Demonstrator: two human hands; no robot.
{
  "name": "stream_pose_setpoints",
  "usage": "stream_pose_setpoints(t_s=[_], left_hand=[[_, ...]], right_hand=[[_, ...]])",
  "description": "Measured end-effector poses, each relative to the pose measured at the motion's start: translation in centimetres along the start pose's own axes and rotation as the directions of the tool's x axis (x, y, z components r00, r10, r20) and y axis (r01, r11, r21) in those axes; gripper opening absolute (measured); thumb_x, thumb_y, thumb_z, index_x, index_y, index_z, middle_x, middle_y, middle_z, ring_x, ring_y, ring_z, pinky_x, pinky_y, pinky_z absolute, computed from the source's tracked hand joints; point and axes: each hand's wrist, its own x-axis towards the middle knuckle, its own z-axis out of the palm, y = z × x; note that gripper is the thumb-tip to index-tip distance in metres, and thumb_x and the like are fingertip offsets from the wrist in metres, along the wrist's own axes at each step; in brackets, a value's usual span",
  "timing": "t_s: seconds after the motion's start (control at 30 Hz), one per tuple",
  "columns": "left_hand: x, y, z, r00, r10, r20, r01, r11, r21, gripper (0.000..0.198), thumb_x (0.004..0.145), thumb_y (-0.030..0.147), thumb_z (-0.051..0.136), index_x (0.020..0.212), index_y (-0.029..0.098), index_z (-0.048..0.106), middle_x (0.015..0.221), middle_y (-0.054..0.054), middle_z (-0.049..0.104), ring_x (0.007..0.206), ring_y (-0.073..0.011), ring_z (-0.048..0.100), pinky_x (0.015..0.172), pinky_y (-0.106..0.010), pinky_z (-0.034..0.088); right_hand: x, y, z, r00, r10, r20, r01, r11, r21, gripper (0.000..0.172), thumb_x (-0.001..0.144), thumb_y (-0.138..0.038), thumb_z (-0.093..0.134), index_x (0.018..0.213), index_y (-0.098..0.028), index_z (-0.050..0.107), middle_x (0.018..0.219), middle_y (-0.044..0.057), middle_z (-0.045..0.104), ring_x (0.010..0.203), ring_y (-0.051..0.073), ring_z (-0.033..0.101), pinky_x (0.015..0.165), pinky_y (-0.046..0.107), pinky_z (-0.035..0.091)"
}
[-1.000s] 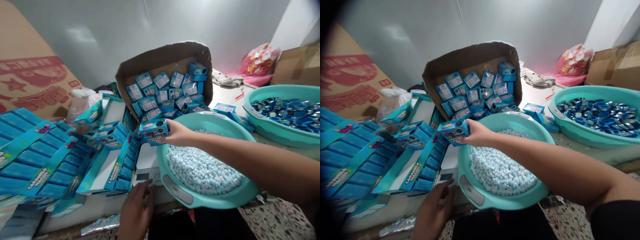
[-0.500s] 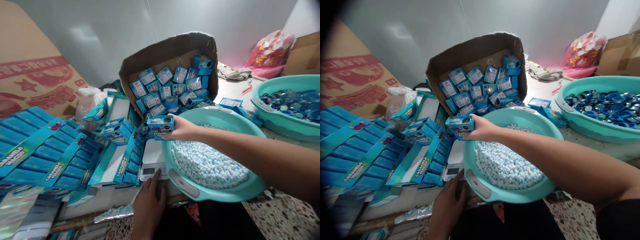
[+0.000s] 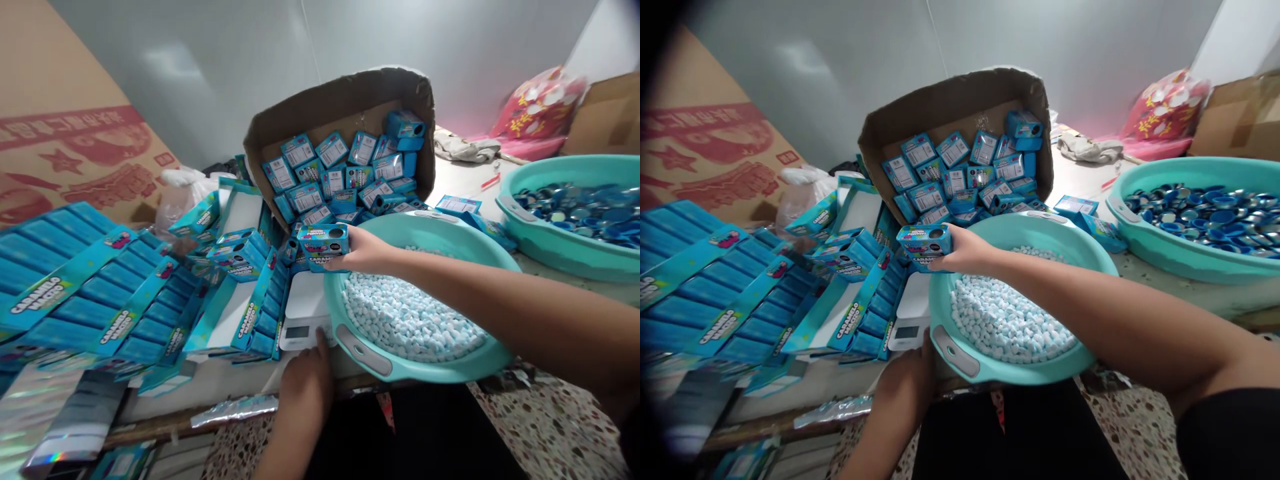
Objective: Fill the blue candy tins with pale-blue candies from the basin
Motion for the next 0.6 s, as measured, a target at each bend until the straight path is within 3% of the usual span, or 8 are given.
stream_pose_setpoints(t_s=[0.17,0.27,0.43,0.53,0.6], left_hand=[[-0.1,0.0,-1.0,0.997,-0.043,0.057,0.047,0.996,-0.071,0.062,0.088,0.011,0.036,0.150,0.006,0.028,0.107,-0.025,0.069,0.094,-0.0313,0.069,0.075,-0.039,0.051],[-0.1,-0.5,-1.3,1.000,0.010,0.009,-0.009,0.997,-0.081,0.056,0.093,0.016,0.032,0.148,0.007,0.034,0.107,-0.024,0.069,0.096,-0.0309,0.068,0.079,-0.040,0.050],[-0.4,-2.1,-1.0,0.998,0.058,0.007,-0.058,0.998,0.006,0.059,0.091,0.015,0.037,0.150,0.011,0.033,0.094,-0.019,0.071,0.088,-0.0302,0.069,0.074,-0.040,0.051],[-0.3,-2.2,-1.5,0.995,0.015,-0.101,-0.028,0.991,-0.131,0.049,0.088,0.015,0.048,0.137,0.015,0.051,0.083,-0.013,0.070,0.077,-0.0261,0.068,0.070,-0.039,0.052],[0.8,-0.8,-2.4,0.963,-0.045,-0.267,-0.043,0.948,-0.314,0.034,0.090,0.027,0.056,0.123,0.017,0.060,0.090,-0.009,0.069,0.080,-0.0210,0.067,0.074,-0.037,0.054]], right_hand=[[0.0,-0.3,-0.1,1.000,0.008,0.000,-0.008,0.999,-0.045,0.055,0.066,-0.023,0.077,0.118,-0.016,0.060,0.108,0.006,0.070,0.103,0.025,0.063,0.091,0.038,0.051],[-0.1,-0.5,-0.3,1.000,-0.001,0.006,0.001,0.999,-0.052,0.056,0.068,-0.024,0.077,0.120,-0.016,0.058,0.111,0.006,0.069,0.104,0.024,0.063,0.092,0.037,0.051],[-0.1,0.1,-0.5,0.999,-0.046,0.027,0.048,0.996,-0.070,0.056,0.069,-0.029,0.079,0.119,-0.017,0.059,0.116,0.007,0.068,0.109,0.024,0.062,0.096,0.038,0.049],[0.4,-0.2,-0.1,0.999,-0.041,0.024,0.043,0.994,-0.096,0.056,0.068,-0.029,0.080,0.118,-0.016,0.059,0.114,0.006,0.068,0.107,0.023,0.063,0.096,0.036,0.048],[0.5,-1.2,-0.1,1.000,-0.011,0.024,0.014,0.994,-0.108,0.059,0.068,-0.031,0.082,0.119,-0.016,0.058,0.111,0.005,0.069,0.105,0.022,0.064,0.092,0.032,0.050]])
